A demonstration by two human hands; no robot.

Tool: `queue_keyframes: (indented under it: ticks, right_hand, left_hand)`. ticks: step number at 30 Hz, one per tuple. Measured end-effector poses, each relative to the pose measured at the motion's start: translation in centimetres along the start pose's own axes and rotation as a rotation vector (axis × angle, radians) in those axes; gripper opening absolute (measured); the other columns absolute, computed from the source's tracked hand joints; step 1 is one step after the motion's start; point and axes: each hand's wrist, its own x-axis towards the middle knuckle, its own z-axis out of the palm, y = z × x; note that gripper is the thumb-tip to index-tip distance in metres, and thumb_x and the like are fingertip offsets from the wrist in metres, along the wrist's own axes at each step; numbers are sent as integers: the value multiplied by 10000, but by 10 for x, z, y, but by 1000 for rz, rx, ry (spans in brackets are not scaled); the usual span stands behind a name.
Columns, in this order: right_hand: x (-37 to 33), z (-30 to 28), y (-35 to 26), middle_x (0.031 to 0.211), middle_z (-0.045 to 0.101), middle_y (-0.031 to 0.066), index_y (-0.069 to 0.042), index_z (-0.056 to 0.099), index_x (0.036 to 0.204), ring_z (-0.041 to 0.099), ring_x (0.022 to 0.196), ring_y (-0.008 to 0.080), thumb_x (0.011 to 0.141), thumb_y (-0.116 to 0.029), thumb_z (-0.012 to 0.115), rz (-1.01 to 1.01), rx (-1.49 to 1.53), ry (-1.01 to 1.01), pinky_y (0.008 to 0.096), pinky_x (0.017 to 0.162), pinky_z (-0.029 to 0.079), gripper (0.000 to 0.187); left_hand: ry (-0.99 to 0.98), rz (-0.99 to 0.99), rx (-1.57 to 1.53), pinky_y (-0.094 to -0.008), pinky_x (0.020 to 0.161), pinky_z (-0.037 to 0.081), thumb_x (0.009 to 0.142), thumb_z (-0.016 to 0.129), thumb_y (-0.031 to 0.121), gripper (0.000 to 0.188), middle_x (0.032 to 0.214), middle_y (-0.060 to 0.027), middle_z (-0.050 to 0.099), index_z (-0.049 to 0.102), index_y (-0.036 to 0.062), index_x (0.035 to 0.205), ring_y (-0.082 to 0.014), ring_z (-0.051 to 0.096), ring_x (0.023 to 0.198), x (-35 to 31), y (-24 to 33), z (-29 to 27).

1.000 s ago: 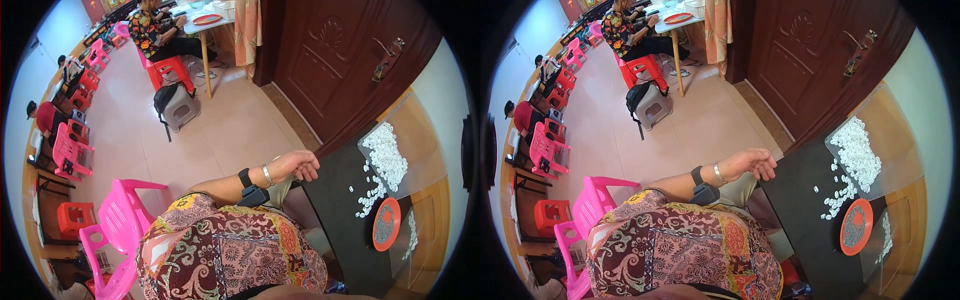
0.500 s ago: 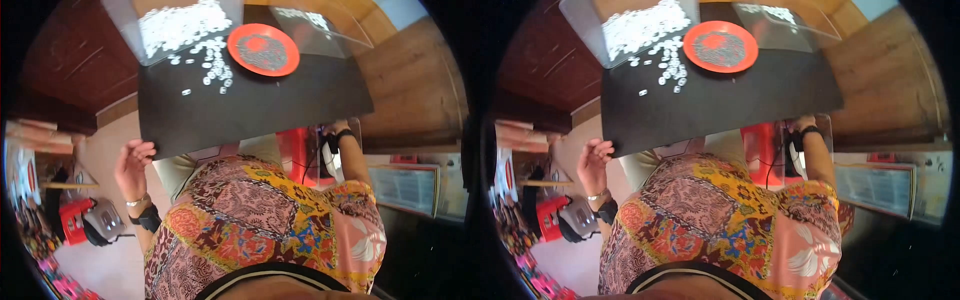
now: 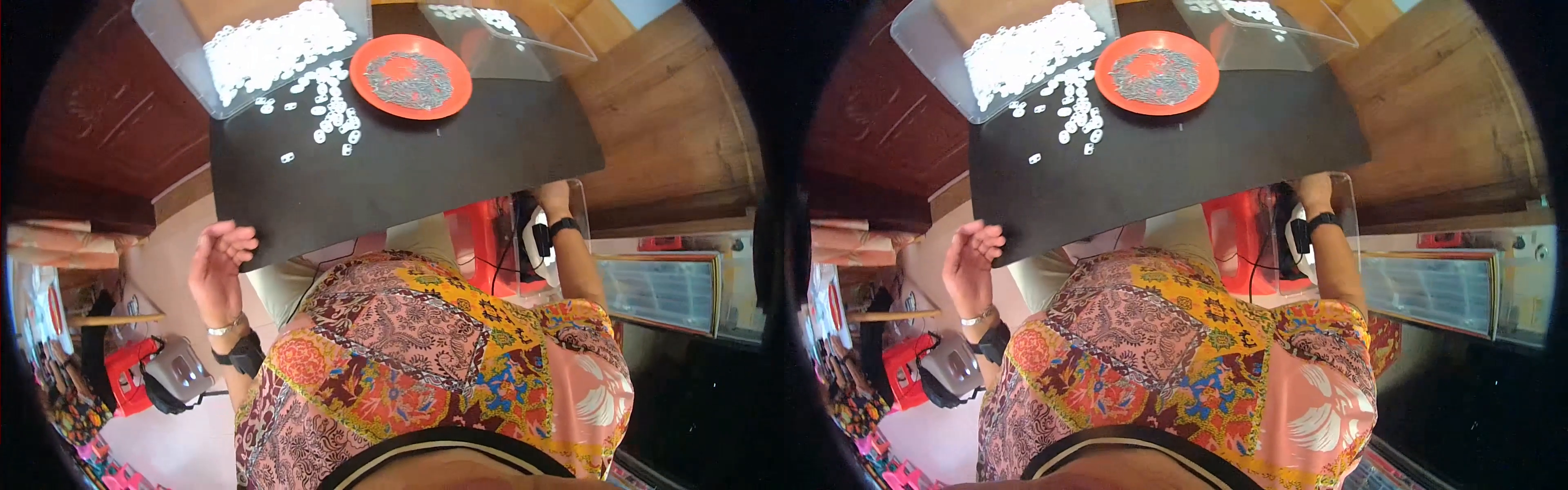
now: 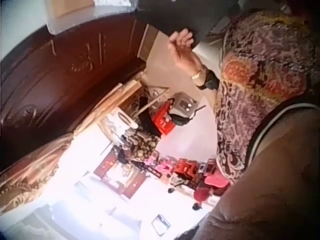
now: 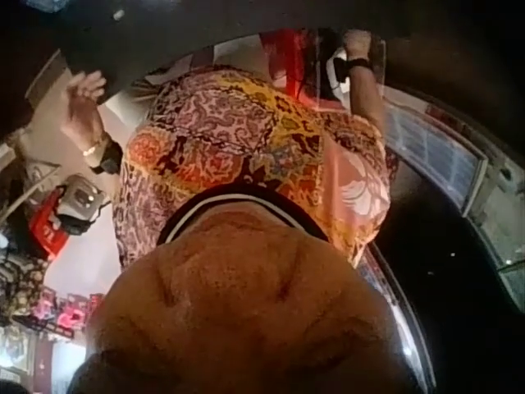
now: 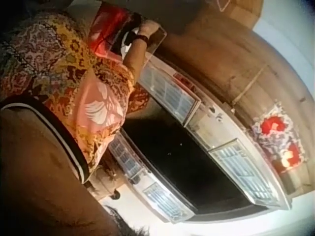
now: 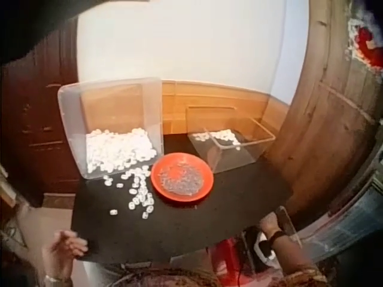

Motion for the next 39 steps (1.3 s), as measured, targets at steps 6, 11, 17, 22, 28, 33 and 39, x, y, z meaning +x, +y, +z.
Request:
queue_keyframes:
  ticks: [6,11,17,22,28,33,39]
  right_hand:
    - [-16,30,-18,1301,446,273,-3,464,1265,474,1146,430,744,-250,707,356,468,398,435,936,420,626]
    - [-34,21,-36,1186,481,267,12,390,1269,507,1067,434,703,-194,747,166,373,262,444,915,435,700]
    - [-31,24,-43,1140,500,252,7,460,1157,487,1077,436,680,-124,763,353,645,426,443,907,426,580]
    - [-38,-11,-37,1124,514,244,19,448,1134,517,1022,385,721,-98,707,371,556,454,420,861,439,502]
    - [-49,-58,-27,720,662,168,11,664,862,629,740,383,807,-228,625,444,1058,84,417,693,495,249]
    - [-79,-114,-40,820,655,175,-74,676,883,629,754,352,809,-297,634,291,440,77,378,669,494,239]
    - [-81,-210,-75,754,604,18,12,623,915,548,731,91,863,-152,614,-15,891,90,254,683,454,172]
  left_hand:
    - [19,-16,6,-292,739,487,973,352,294,381,986,-192,649,532,-19,1093,-225,633,837,-1,0,5]
    - [17,-18,-16,-295,749,487,973,344,284,377,983,-196,648,532,-21,1091,-226,632,835,-4,0,0]
    - [-15,-14,-5,-306,761,485,984,328,289,383,1000,-192,643,526,-20,1091,-234,628,853,-4,-2,-1]
    - [-10,-16,14,-293,760,473,973,341,299,383,995,-186,649,530,-12,1092,-215,628,848,-6,-1,-1]
    - [-34,5,78,-287,760,471,968,348,319,400,994,-182,647,529,-15,1095,-217,630,851,3,13,17]
    - [-119,28,94,-291,761,470,971,336,294,393,989,-183,645,522,-25,1106,-220,626,861,18,28,43]
    - [-257,78,12,-293,761,476,976,324,277,397,997,-209,639,528,-42,1097,-240,628,856,39,43,69]
